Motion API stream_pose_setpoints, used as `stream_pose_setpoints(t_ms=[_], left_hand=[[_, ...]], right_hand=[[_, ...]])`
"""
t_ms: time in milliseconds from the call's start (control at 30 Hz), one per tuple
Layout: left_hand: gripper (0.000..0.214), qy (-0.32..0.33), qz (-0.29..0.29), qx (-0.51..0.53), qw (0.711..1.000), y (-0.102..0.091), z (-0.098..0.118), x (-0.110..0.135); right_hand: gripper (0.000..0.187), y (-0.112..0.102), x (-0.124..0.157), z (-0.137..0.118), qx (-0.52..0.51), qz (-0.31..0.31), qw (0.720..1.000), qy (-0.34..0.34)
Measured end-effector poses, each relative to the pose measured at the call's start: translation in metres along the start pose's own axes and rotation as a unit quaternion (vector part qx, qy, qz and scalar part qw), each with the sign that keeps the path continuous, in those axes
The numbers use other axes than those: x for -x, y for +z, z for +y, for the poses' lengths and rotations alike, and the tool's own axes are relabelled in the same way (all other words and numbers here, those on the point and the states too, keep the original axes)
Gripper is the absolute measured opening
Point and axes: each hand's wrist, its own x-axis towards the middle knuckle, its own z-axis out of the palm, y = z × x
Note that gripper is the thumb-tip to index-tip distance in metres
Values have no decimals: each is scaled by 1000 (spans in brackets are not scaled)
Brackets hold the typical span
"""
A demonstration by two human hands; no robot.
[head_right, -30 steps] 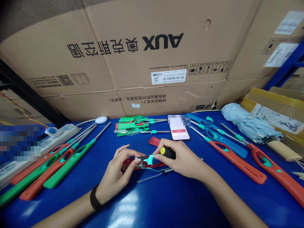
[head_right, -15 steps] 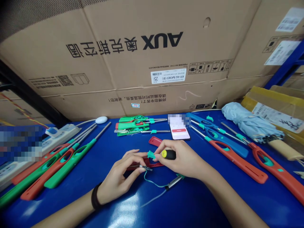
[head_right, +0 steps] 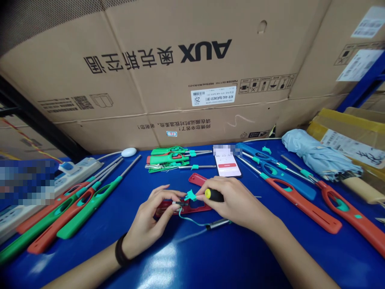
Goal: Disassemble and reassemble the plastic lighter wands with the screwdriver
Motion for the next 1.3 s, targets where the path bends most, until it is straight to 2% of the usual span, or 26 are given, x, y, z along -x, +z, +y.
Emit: stream_pose_setpoints(t_ms=[167, 467, 633, 1033, 1167, 1300], left_hand=[[4, -40, 50, -41, 997, -1, -3, -2], [3, -30, 41, -44, 998, 0, -2, 0], [3, -40, 58, -45, 996, 0, -3, 0], [3, -36, 40, -27, 998, 1, -2, 0], [4, -44, 59, -15, 997, 2, -4, 1], [3, -24, 74, 3, 997, 2, -5, 1]], right_hand=[[8, -3, 0, 3, -13, 14, 999, -31], [7, 1, 1, -2, -32, 2, 999, -29], [4, 0, 1, -3, -27, 15, 999, -18], [7, 8, 2, -2, -54, -13, 998, -44], [7, 10, 3, -2, -53, -19, 998, -26], [8, 11, 3, -4, -56, -36, 998, 10]])
